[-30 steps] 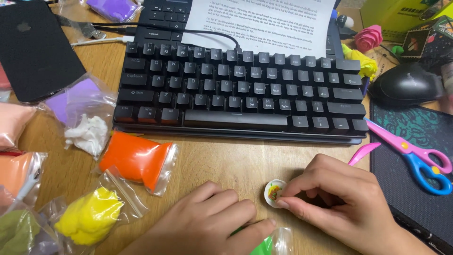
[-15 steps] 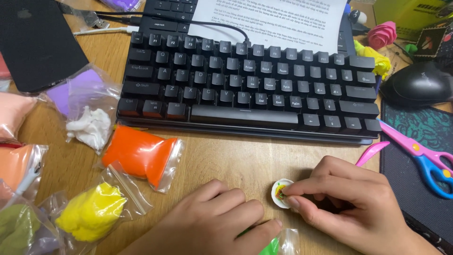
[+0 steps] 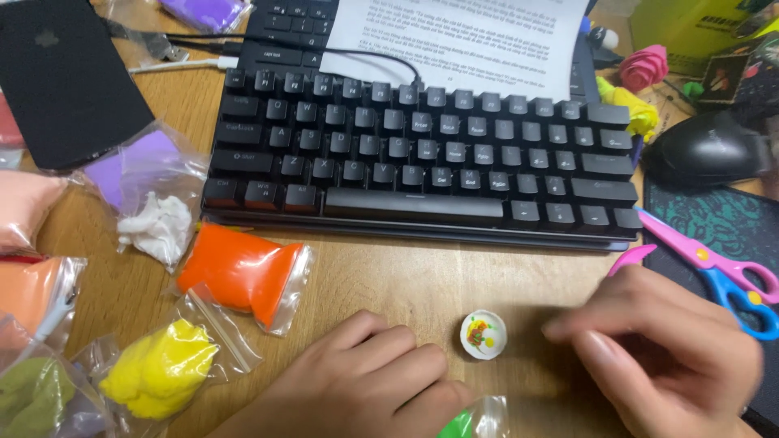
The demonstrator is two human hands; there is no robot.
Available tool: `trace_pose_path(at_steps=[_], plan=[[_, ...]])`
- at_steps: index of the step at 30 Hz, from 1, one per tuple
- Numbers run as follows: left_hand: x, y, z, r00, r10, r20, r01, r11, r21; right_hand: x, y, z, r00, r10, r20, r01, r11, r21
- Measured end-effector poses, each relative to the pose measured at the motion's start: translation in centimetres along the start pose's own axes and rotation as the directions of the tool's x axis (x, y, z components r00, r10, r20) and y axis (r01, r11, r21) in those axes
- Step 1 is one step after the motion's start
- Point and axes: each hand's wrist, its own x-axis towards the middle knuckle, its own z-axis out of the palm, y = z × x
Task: Crafting a miniature food item using different colors of modeling clay and small sculpting tools.
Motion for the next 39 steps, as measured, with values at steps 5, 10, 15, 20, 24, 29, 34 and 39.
trace_pose_path(at_steps=[5, 10, 15, 20, 24, 29, 34, 39], plan=[[0.1, 0.0, -0.3, 1.0, 0.016, -0.013, -0.016, 1.0, 0.017, 0.6, -1.0, -1.2, 0.984, -0.101, 0.146, 0.089, 0.992, 0.084], [0.6, 0.6, -1.6, 1.0, -0.026, 0.014, 0.027, 0.992, -0.123, -1.6, 0.7, -0.6, 0.659, 0.063, 0.75, -0.176, 0.982, 0.072], [0.6, 1.4, -2.0, 0.997, -0.081, -0.013, 0.077, 0.978, -0.195, -2.6, -0.8, -0.6, 0.75, 0.143, 0.646, -0.226, 0.973, 0.046], [0.6, 2.7, -2.2, 0.969, -0.246, 0.002, 0.236, 0.927, -0.292, -2.8, -4.0, -0.6, 0.895, 0.34, 0.287, -0.407, 0.887, 0.219], [2.5, 4.8, -4.5, 0.946, -0.222, -0.238, 0.13, 0.928, -0.348, -4.2, -6.0, 0.0, 0.97, 0.232, -0.067, -0.179, 0.879, 0.443], [2.4, 5.9, -6.1, 0.962, -0.011, -0.273, -0.1, 0.916, -0.388, -8.6, -8.4, 2.1, 0.94, 0.086, -0.33, 0.004, 0.964, 0.265], [2.5, 7.9, -6.1, 0.97, 0.101, -0.223, -0.194, 0.874, -0.447, -12.1, -10.3, 3.8, 0.84, 0.245, -0.485, -0.096, 0.946, 0.31], [2.3, 9.1, -6.5, 0.95, 0.228, -0.211, -0.284, 0.913, -0.291, -13.7, -11.4, 2.6, 0.859, 0.348, -0.376, -0.207, 0.907, 0.366]])
